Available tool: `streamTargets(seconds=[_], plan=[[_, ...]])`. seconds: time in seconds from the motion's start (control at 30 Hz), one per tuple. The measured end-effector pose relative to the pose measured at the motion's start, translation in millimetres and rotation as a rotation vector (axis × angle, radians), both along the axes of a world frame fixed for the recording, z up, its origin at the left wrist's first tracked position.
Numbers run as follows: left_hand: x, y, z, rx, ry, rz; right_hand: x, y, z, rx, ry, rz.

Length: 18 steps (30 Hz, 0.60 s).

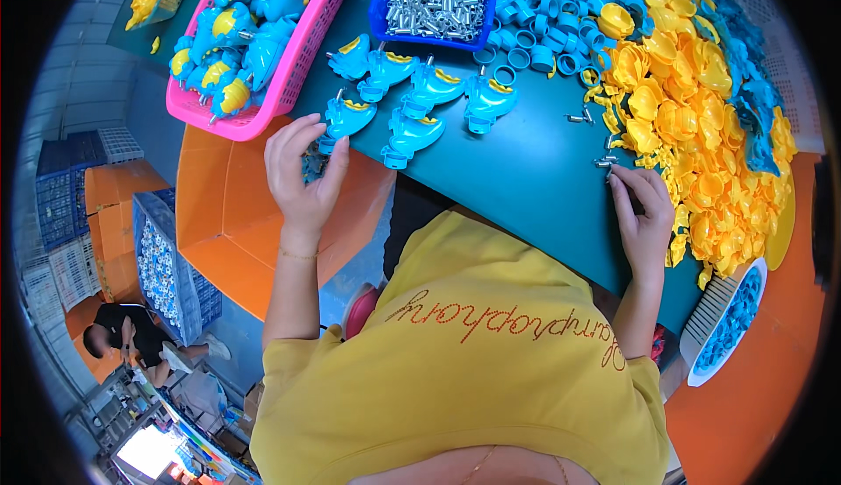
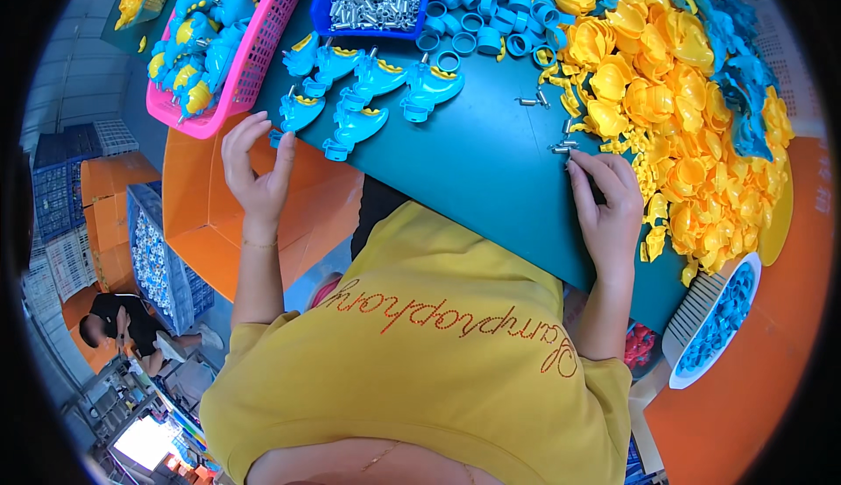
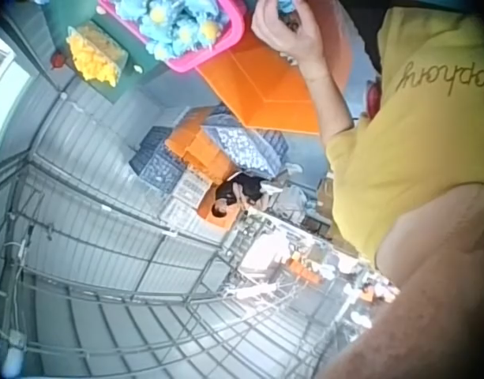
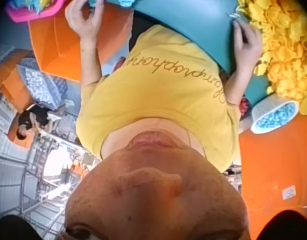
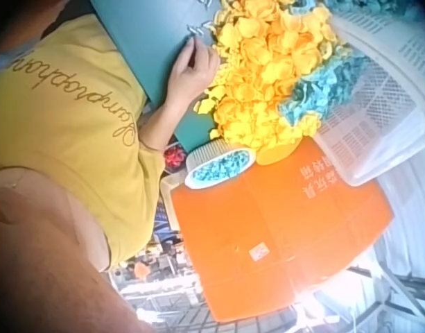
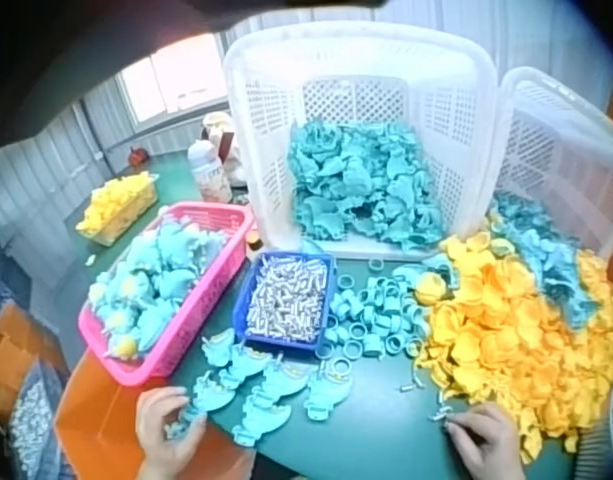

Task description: Assembling small blue plastic dinosaur toys by inserting yellow components into the body.

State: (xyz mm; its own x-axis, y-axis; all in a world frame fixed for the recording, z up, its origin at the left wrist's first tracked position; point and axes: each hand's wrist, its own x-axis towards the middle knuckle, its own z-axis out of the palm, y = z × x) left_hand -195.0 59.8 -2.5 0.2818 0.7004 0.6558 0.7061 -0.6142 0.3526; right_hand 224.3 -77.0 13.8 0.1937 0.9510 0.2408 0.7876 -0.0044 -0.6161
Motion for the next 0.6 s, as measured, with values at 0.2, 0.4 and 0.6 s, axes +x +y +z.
streamTargets(seconds=[0.2,0.4,0.6], plan=[[4,1,13,0.033,-0.019,-0.004,-1,-1,-1,-0.006,0.013,-0.011],[3,1,14,0.039,-0.028,-0.009,-1,-2,0,0.0,0.021,-0.008],[11,7,35,0.105,-0.003,-0.037,-1,1,-1,0.014,0.018,0.007]])
